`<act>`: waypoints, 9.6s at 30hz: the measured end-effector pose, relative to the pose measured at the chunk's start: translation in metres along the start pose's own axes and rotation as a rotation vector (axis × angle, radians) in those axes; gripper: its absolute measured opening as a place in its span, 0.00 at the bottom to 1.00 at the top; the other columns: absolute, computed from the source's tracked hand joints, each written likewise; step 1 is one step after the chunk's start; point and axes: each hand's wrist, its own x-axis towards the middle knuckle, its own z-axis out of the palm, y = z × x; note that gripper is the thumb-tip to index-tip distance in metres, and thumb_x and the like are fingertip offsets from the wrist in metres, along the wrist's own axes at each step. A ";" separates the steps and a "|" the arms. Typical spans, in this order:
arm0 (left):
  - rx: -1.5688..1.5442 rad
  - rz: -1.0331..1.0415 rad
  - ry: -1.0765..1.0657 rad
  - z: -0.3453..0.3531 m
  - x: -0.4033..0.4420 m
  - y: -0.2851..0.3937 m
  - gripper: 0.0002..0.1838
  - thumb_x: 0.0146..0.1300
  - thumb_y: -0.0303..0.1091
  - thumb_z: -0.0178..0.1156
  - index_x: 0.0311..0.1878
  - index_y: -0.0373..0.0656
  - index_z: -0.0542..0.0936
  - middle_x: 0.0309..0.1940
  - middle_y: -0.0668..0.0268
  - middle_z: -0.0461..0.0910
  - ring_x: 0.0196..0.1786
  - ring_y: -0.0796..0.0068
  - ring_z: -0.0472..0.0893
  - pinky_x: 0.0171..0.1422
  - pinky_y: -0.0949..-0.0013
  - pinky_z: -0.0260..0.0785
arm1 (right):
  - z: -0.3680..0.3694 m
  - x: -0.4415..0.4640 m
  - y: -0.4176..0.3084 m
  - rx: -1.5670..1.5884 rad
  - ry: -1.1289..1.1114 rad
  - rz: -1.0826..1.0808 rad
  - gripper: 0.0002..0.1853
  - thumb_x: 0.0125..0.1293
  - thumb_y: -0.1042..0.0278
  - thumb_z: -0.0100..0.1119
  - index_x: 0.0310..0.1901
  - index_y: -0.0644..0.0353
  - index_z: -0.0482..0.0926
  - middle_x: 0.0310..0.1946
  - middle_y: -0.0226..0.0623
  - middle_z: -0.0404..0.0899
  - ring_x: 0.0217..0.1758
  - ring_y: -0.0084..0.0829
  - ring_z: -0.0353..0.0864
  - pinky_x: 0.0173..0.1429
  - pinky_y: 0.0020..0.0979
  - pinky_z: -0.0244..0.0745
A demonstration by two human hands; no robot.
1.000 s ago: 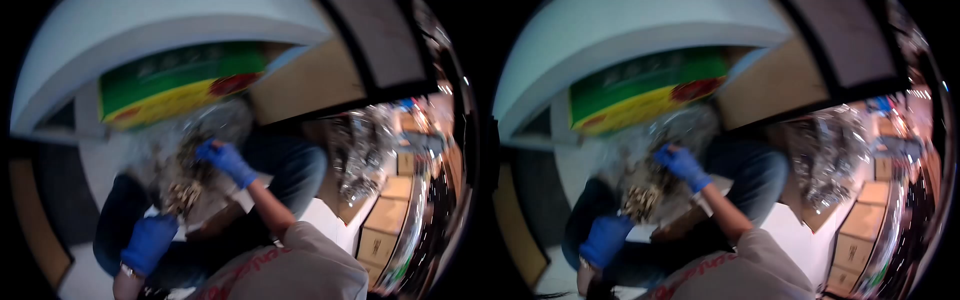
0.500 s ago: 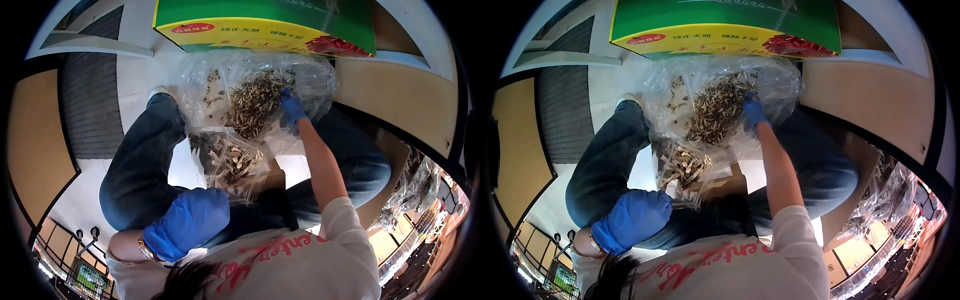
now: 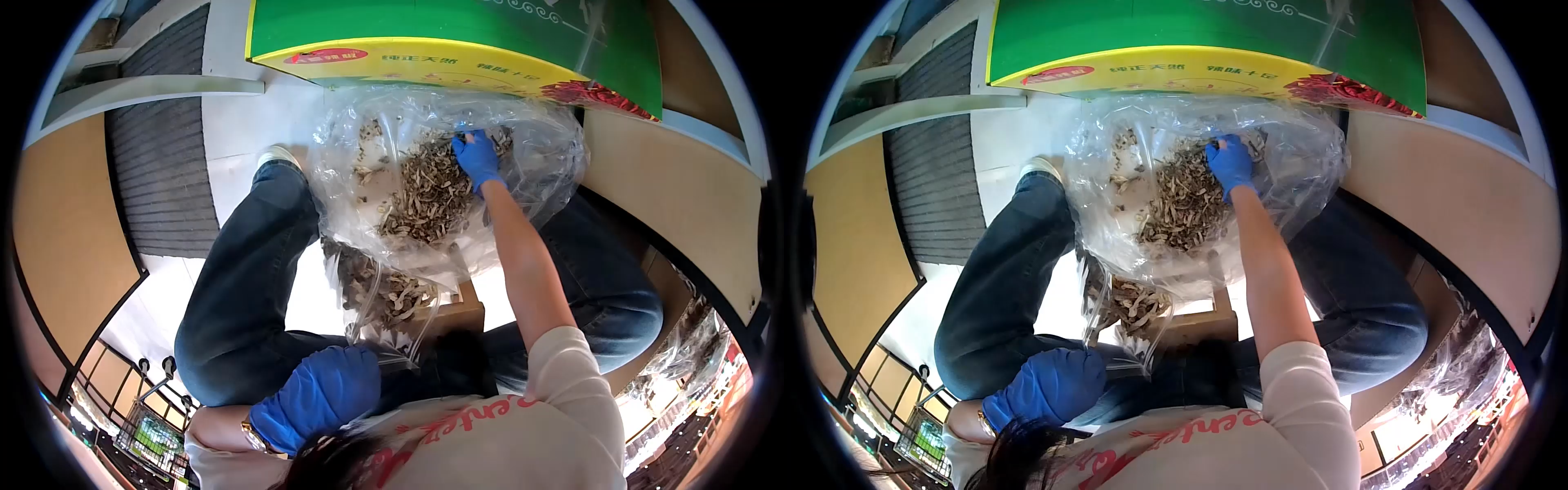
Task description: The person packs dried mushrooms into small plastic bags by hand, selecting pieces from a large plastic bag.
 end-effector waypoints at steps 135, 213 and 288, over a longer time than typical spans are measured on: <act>-0.104 -0.153 0.096 0.004 0.000 0.001 0.05 0.52 0.30 0.59 0.32 0.42 0.74 0.18 0.65 0.70 0.18 0.68 0.73 0.21 0.65 0.64 | 0.039 -0.152 -0.012 0.113 -0.106 0.061 0.21 0.57 0.73 0.51 0.54 0.52 0.72 0.51 0.45 0.72 0.52 0.47 0.72 0.53 0.42 0.70; -0.145 -0.154 0.063 0.005 0.003 -0.007 0.09 0.50 0.31 0.59 0.33 0.36 0.76 0.18 0.67 0.70 0.19 0.72 0.73 0.20 0.69 0.64 | 0.019 -0.013 0.005 0.074 -0.156 -0.115 0.17 0.51 0.63 0.64 0.42 0.56 0.75 0.37 0.43 0.77 0.42 0.44 0.76 0.49 0.38 0.71; 0.405 0.171 0.162 -0.001 -0.009 0.006 0.03 0.54 0.33 0.55 0.27 0.49 0.76 0.23 0.66 0.77 0.27 0.68 0.79 0.29 0.65 0.70 | -0.224 -0.201 -0.198 0.575 -0.329 -0.384 0.26 0.62 0.60 0.58 0.61 0.55 0.67 0.56 0.50 0.69 0.60 0.47 0.68 0.63 0.37 0.64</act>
